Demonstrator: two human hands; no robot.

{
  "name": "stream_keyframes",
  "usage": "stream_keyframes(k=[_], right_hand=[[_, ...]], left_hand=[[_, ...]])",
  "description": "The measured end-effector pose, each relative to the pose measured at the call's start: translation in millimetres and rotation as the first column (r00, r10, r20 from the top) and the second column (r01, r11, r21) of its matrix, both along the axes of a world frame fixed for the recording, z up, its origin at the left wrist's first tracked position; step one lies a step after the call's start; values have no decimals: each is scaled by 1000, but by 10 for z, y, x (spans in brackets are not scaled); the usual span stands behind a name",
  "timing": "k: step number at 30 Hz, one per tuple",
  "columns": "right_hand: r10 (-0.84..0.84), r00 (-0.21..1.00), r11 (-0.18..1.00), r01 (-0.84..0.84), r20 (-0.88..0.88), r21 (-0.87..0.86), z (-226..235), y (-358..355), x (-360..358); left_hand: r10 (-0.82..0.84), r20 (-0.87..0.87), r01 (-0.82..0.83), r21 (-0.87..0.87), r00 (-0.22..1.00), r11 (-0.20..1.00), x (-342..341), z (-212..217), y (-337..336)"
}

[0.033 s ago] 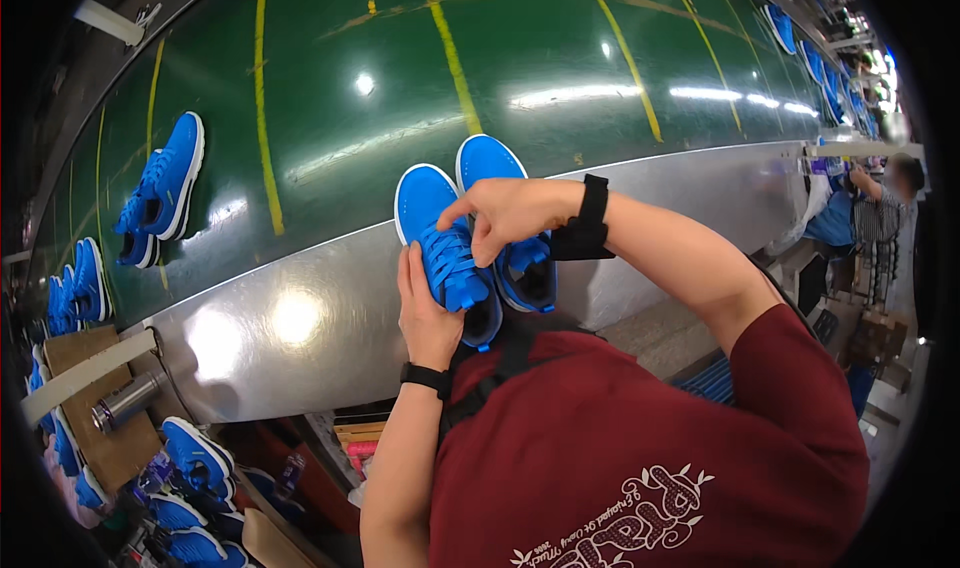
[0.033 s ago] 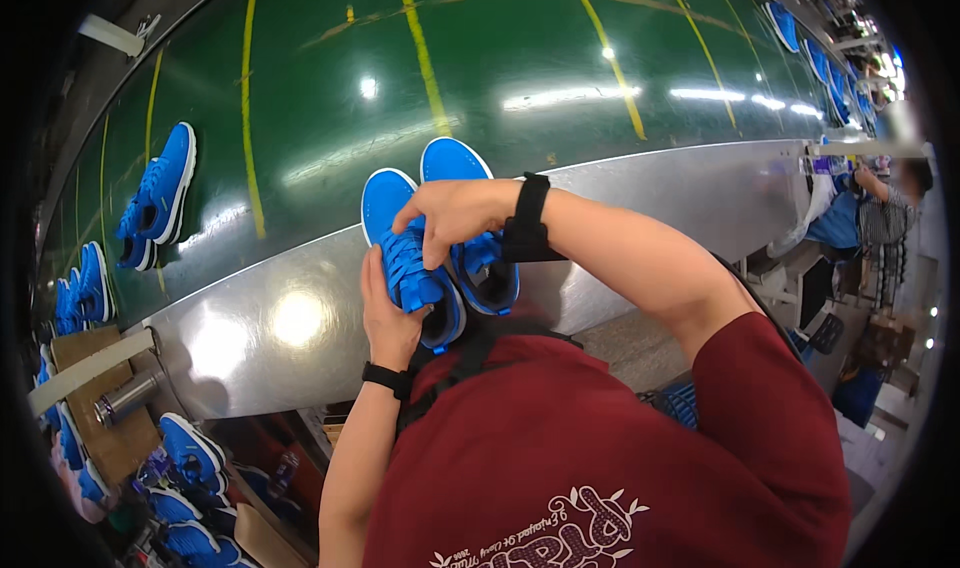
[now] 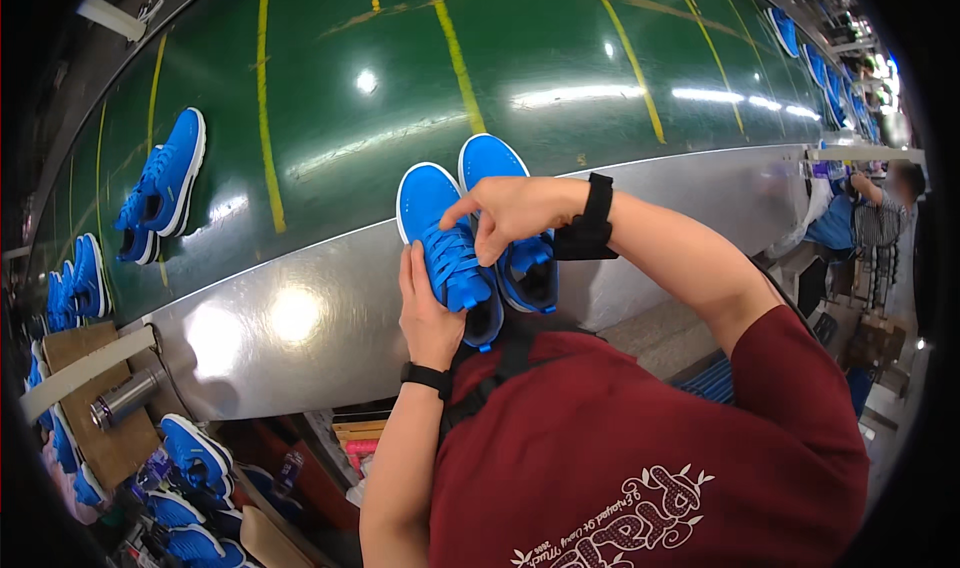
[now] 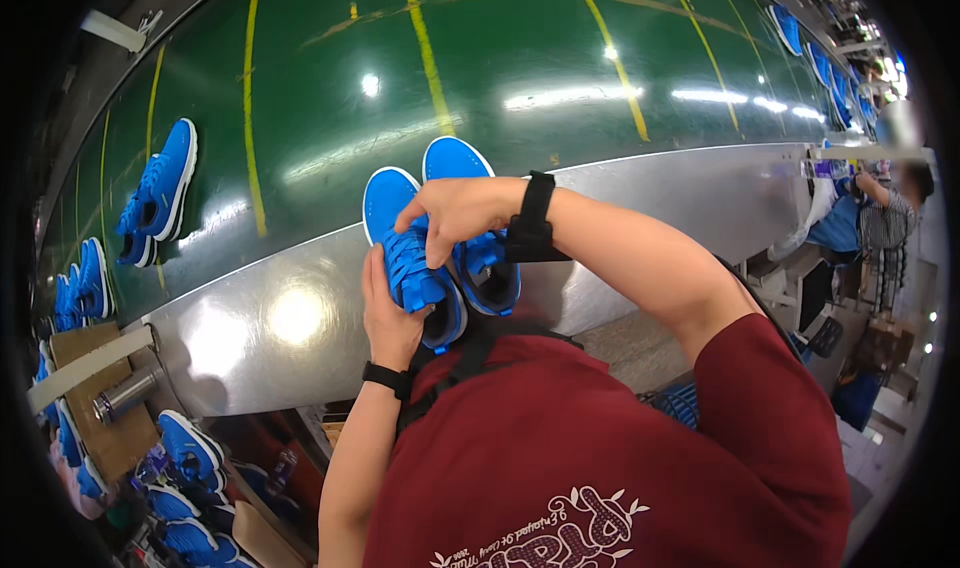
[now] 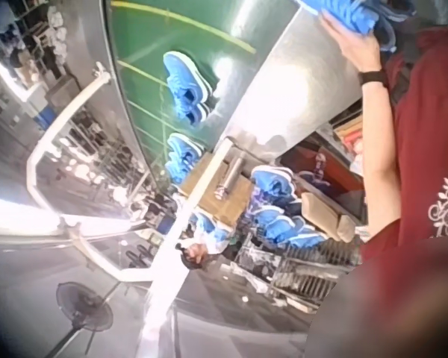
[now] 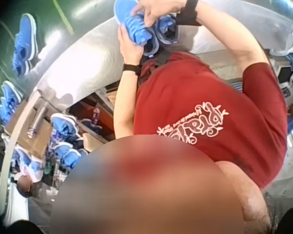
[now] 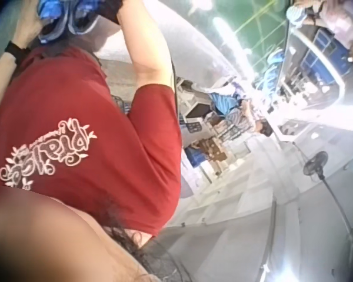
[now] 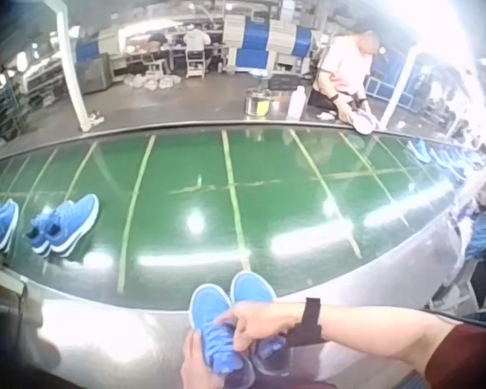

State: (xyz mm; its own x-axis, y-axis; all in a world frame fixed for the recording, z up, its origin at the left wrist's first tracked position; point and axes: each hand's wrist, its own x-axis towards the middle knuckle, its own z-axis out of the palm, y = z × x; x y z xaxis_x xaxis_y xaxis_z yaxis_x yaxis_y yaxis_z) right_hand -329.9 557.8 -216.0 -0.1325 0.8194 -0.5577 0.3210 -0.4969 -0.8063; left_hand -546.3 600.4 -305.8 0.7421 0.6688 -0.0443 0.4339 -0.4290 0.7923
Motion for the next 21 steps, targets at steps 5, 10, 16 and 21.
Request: stream_keyframes(k=[5,10,16,21], right_hand=[[-174,951,985,168,-255,-47,-66,-88,64],[-356,931,912,328,82,245,72,-122,54],[-506,826,805,350,247,479,263,-454,-330],[-407,759,847,106,508,521,343,-870,-827]], left_hand=[[-1,28,0,48,1000,999,11,-19,0],[-5,22,4,38,1000,999,-6,-18,-4],[-3,38,0,83,999,997,-54,-52,17],[10,59,-12,40,998,999,-55,-26,64]])
